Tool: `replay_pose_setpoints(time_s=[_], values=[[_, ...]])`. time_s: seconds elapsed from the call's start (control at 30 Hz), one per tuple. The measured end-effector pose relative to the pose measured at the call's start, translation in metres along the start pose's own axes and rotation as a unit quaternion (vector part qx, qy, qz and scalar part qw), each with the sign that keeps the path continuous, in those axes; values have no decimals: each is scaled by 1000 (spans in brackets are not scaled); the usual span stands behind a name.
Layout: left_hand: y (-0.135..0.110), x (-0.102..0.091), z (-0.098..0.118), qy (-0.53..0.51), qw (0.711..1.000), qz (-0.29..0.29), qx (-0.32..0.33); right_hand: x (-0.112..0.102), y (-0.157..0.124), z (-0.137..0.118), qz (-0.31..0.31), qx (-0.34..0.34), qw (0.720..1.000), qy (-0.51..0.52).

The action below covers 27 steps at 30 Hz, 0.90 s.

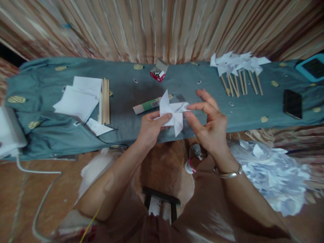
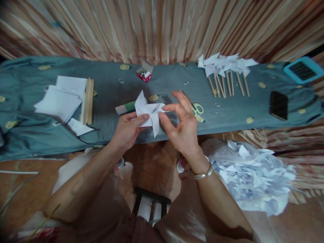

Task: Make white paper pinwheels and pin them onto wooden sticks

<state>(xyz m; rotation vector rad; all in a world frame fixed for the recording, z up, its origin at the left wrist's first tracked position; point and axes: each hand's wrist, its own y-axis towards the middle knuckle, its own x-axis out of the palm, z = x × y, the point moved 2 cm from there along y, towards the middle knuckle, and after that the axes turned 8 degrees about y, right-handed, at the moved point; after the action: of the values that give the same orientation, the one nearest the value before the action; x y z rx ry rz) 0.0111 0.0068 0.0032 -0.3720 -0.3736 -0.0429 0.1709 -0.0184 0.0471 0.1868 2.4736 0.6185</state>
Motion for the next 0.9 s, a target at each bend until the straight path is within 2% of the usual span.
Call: replay_pose_setpoints(time_s=[0.2, 0.37, 0.7, 0.9], values=[[1, -10, 3, -21, 999, 23, -10, 1, 4, 19, 48, 67, 996, 34], [1, -18, 6, -29, 999, 36, -22, 10, 8, 30, 57, 77, 995, 19], [-8, -32, -1, 2, 997, 43, -59, 21, 27, 44, 47, 118, 991, -33], [-9, -39, 11, -9, 996, 61, -64, 39, 40, 44, 11, 117, 992, -33]])
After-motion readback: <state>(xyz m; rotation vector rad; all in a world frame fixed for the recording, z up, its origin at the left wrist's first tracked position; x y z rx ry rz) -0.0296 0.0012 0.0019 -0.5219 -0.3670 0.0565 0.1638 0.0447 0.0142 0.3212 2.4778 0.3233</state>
